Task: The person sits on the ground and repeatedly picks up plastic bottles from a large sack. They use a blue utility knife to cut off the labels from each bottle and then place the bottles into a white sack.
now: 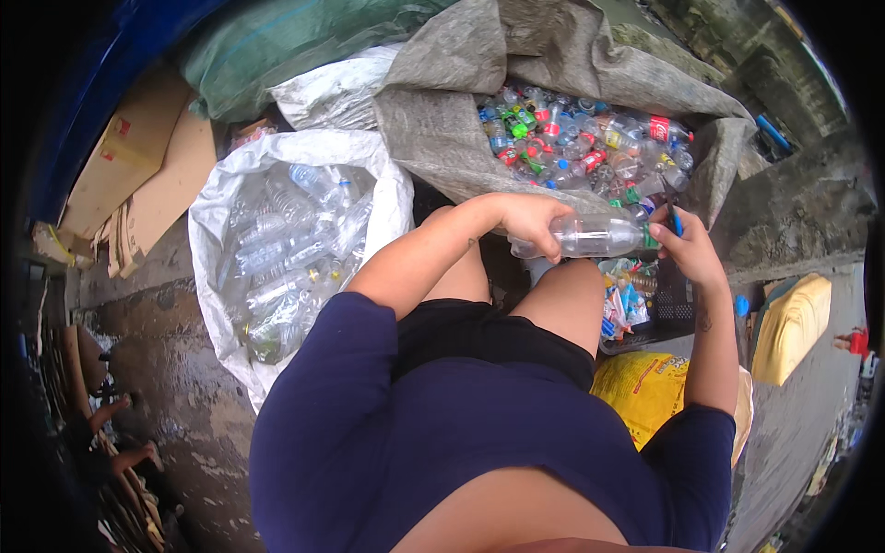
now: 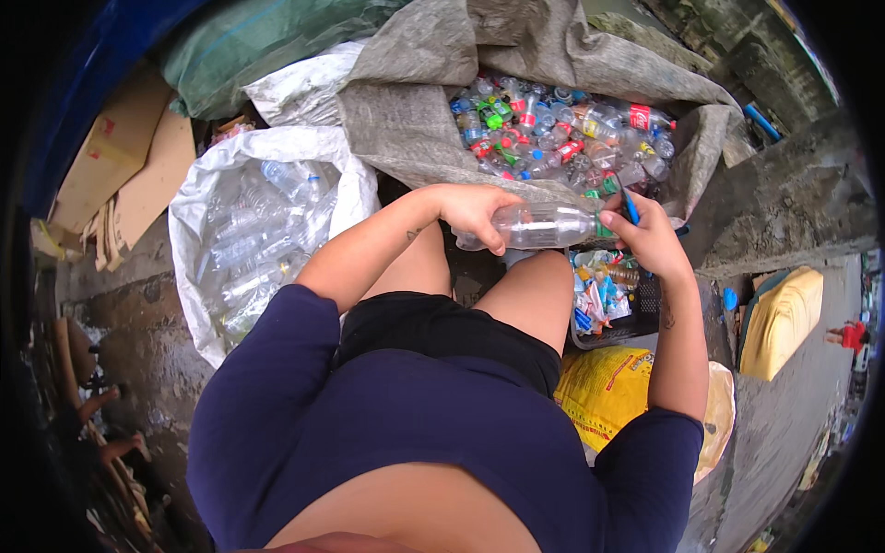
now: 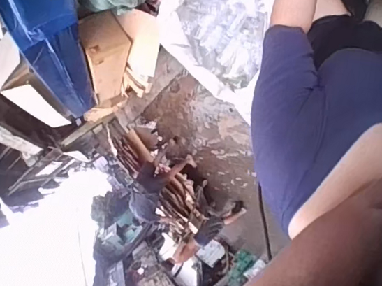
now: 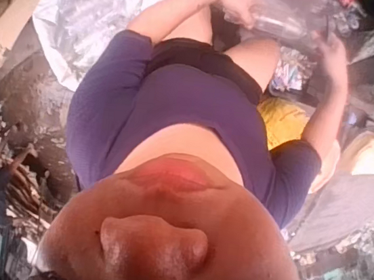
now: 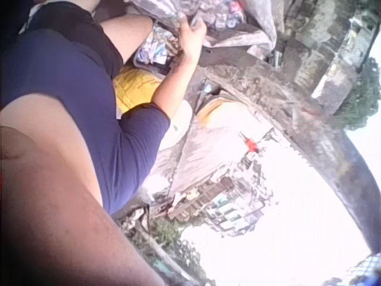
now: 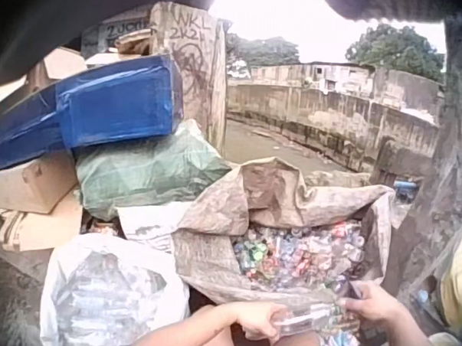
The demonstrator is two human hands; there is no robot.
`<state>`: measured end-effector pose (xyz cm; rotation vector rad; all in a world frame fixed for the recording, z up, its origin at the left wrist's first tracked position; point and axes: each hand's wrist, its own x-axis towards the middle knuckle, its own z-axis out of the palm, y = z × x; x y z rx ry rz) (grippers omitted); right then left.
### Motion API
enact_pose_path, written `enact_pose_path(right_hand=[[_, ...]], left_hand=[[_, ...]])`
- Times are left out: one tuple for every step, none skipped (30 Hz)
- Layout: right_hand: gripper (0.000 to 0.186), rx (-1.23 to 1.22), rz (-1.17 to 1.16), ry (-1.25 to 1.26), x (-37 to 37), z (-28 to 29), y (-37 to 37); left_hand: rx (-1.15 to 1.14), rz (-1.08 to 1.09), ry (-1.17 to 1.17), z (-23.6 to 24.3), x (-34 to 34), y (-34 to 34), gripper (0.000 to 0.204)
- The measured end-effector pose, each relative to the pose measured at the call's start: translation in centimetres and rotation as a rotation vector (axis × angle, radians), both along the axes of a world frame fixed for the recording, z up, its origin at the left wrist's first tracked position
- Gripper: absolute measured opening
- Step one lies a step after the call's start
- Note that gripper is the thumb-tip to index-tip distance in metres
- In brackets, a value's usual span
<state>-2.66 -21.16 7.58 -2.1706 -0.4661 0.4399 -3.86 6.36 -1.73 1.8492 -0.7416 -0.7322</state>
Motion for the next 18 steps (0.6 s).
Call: enact_pose_path(right_hand=[[0.033, 0.079, 0.047, -0.063, 0.0, -0.3, 0.1], [0.029, 0.014, -0.009, 0.073, 0.3, 0.0, 0.2], [0.026, -0.056, -0.076, 0.200, 0.7, 0.2, 0.4], [0.026, -0.066, -0.062, 0.218, 0.9, -0.1, 0.6], [0.026, -0.076, -0.054, 0.236, 1.1, -0.5, 0.9], [0.027, -0.088, -0.063, 0.253, 1.0, -0.5, 1.0], [0.027, -0.043, -0.001, 0.179, 0.8, -0.2, 1.2], [0.028, 0.002, 0.055, 0.106, 0.5, 0.3, 1.3], [0.029, 0.046, 0.102, 0.031, -0.1, 0.8, 1.4], [0.030, 0.033, 0.198, -0.143, 0.0, 0.7, 1.2], [0.032, 0.017, 0.168, -0.036, -0.3, 0.9, 1.1], [0.033, 0.028, 0.243, -0.108, -0.6, 1.2, 1.4], [0.034, 0.040, 0.320, -0.183, -0.7, 1.5, 1.8], [0.034, 0.069, 0.301, -0.171, -1.1, 1.6, 1.7], [0.034, 0.104, 0.288, -0.156, -1.5, 1.3, 1.5], [0.033, 0.157, 0.237, -0.117, -2.0, 1.0, 1.0], [0.032, 0.180, 0.206, -0.132, -2.5, 1.0, 0.6], [0.033, 0.172, 0.200, -0.137, -2.8, 0.8, 0.4]], left_hand=[[-0.019, 0.013, -0.055, -1.4, 0.3, 0.3, 0.058], [-0.047, 0.004, 0.078, -1.4, 0.2, 0.5, 0.058], [-0.031, 0.036, 0.011, -1.2, -0.1, 0.8, 0.057], [0.008, 0.051, -0.060, -1.4, -0.1, 0.9, 0.057], [0.048, 0.060, -0.130, -1.5, -0.2, 1.3, 0.056], [-0.012, 0.035, -0.025, -1.8, -0.2, 1.4, 0.057], [-0.072, 0.003, 0.079, -2.1, -0.2, 1.6, 0.057], [-0.132, -0.036, 0.184, -2.4, -0.2, 1.6, 0.058], [-0.212, -0.081, 0.360, -2.7, -0.3, 1.7, 0.059], [-0.281, -0.140, 0.538, -3.1, -0.4, 1.8, 0.061], [-0.342, -0.202, 0.719, -3.5, -0.5, 1.8, 0.063], [-0.393, -0.277, 0.804, -4.1, -0.6, 1.6, 0.065], [-0.436, -0.347, 0.889, -4.4, -0.6, 1.6, 0.068], [-0.473, -0.393, 0.956, -4.7, -0.7, 1.3, 0.069], [-0.499, -0.420, 0.994, -5.2, -0.8, 1.1, 0.070], [-0.503, -0.427, 0.982, -5.3, -0.7, 0.7, 0.071], [-0.509, -0.432, 0.970, -5.3, -0.5, 0.2, 0.072], [-0.500, -0.463, 0.954, -5.5, -0.3, 0.1, 0.070]])
